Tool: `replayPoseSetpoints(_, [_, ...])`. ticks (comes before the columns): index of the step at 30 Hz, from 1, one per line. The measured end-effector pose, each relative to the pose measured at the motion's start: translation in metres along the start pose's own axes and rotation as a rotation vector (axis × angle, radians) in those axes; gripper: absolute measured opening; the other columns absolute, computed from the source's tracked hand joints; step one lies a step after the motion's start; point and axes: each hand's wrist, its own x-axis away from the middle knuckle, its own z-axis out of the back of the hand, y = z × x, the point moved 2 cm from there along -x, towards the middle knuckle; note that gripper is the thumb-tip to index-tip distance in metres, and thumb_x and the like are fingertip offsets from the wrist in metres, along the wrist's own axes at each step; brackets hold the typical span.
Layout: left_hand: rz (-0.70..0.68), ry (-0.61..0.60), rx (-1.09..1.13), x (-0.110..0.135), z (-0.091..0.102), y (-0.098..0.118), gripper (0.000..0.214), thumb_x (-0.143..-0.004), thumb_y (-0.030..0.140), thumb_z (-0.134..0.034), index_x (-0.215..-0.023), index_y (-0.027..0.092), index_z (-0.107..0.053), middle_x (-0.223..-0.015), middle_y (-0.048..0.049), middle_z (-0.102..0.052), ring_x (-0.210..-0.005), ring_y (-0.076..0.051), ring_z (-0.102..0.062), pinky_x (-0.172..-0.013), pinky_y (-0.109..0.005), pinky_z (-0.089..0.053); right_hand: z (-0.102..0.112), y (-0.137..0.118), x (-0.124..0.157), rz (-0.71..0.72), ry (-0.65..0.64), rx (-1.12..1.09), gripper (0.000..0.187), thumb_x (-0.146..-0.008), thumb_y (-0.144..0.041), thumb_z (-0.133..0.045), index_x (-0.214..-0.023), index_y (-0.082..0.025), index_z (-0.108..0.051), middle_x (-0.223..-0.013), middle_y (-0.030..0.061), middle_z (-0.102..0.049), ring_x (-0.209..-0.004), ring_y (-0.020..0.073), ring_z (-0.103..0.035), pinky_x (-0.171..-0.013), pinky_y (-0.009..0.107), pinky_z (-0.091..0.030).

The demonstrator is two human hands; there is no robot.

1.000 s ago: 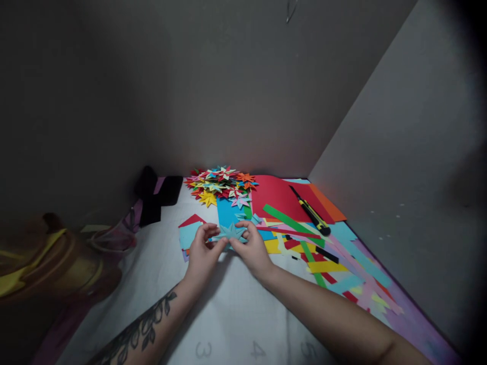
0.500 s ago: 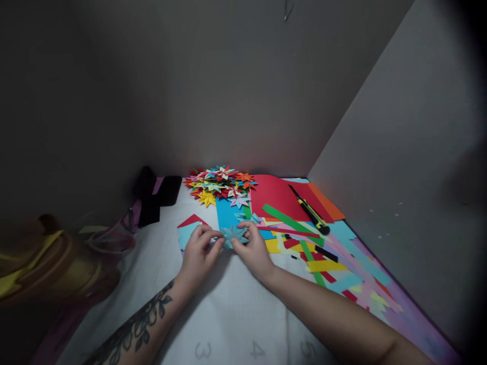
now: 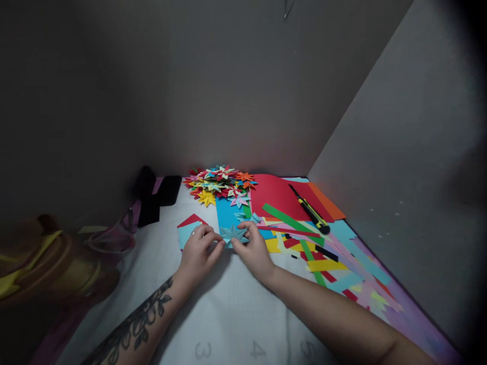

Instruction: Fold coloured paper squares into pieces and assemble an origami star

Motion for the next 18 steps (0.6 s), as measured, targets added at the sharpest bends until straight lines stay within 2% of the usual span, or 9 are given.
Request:
replayPoseSetpoints(5, [-0.08, -0.031, -0.112, -0.001, -0.001, -0.002, 0.011, -0.084, 0.022, -0.053, -0.087, 0.02, -0.064, -0.082, -0.0048, -0.052, -0.079, -0.017, -0.05, -0.068, -0.029, -0.042, 0.0, 0.0, 0.001, -0.006, -0.001, 0.014, 0.029, -0.07, -0.021, -0.058, -0.098, -0.022, -0.049, -0.076, -0.0028, -0.051, -0.07, 0.0136, -0.05, -0.061, 0.023, -0.043])
replayPoseSetpoints(10, [-0.103, -0.058, -0.132, -0.002, -0.001, -0.001, 0.01, -0.084, 0.018, -0.051, -0.083, 0.019, -0.061, -0.084, -0.0046, -0.052, -0.08, -0.017, -0.049, -0.068, -0.029, -0.041, 0.0, 0.001, 0.001, -0.021, -0.016, 0.002, 0.03, -0.07, -0.022, -0.058, -0.098, -0.021, -0.048, -0.075, -0.0028, -0.049, -0.069, 0.0132, -0.05, -0.06, 0.023, -0.042])
replayPoseSetpoints(14, [-0.026, -0.084, -0.013, -0.002, -0.004, -0.004, 0.007, -0.086, 0.017, -0.047, -0.082, 0.018, -0.053, -0.089, -0.0047, -0.053, -0.085, -0.017, -0.05, -0.073, -0.03, -0.043, -0.001, 0.0, 0.002, -0.033, -0.03, -0.012, 0.03, -0.071, -0.021, -0.058, -0.098, -0.021, -0.047, -0.072, -0.0036, -0.047, -0.066, 0.0127, -0.05, -0.058, 0.022, -0.042])
replayPoseSetpoints(18, [0.106, -0.051, 0.078, 0.001, -0.011, -0.011, 0.009, -0.087, 0.023, -0.045, -0.079, 0.019, -0.047, -0.079, -0.0011, -0.053, -0.073, -0.015, -0.051, -0.065, -0.027, -0.043, -0.003, -0.002, 0.003, -0.05, -0.048, -0.015, 0.029, -0.07, -0.021, -0.058, -0.097, -0.021, -0.047, -0.07, -0.0045, -0.044, -0.062, 0.0118, -0.049, -0.054, 0.021, -0.042])
